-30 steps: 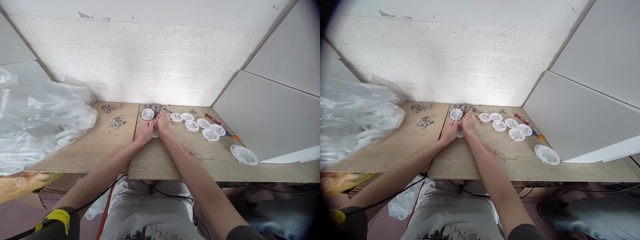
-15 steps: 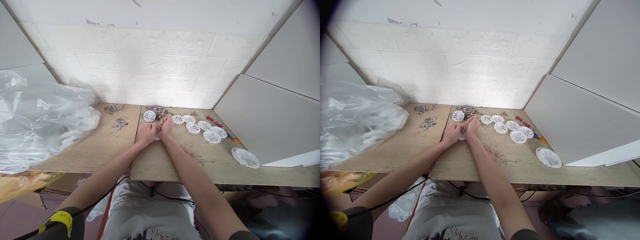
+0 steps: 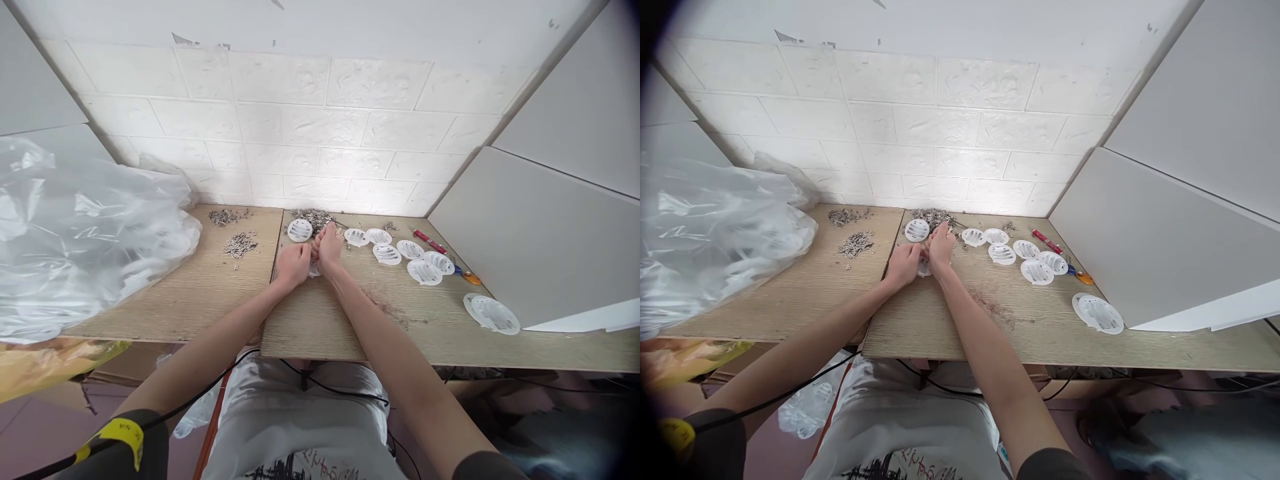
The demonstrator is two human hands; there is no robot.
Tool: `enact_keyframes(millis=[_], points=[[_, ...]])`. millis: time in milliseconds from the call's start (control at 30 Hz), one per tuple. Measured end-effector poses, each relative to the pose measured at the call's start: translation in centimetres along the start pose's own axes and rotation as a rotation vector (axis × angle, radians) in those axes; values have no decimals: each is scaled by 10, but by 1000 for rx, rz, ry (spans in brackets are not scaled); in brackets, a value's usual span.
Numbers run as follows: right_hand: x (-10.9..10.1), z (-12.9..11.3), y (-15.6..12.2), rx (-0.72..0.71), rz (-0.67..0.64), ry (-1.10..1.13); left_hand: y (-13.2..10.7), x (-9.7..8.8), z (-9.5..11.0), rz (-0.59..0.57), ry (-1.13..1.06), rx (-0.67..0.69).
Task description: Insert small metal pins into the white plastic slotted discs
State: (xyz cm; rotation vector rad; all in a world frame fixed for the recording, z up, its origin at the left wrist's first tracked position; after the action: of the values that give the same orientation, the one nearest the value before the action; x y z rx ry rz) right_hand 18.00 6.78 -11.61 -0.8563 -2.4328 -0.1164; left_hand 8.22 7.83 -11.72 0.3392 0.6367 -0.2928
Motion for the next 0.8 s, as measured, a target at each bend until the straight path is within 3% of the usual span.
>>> enact_keyframes(millis=[300, 567, 800], points=[[-7, 3, 2, 3, 63, -60, 0, 1, 2, 11, 53, 15], [-11, 4, 2, 26, 3, 173, 1, 1, 1, 4, 45, 25], [-6, 2, 1, -19, -41, 141, 1, 0, 3, -4, -1, 27]])
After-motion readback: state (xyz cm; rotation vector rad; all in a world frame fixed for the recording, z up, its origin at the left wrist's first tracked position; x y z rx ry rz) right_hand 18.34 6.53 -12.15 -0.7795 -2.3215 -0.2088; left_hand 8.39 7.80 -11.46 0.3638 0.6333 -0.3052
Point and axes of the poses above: each hand's wrist, its own y-axis towards the middle knuckle, its own x-axis out of the palm, z = x × y, the point moved 5 cm from there along y, towards the middle knuckle, and after that the axes turned 1 degree about x, right-handed, at the moved point
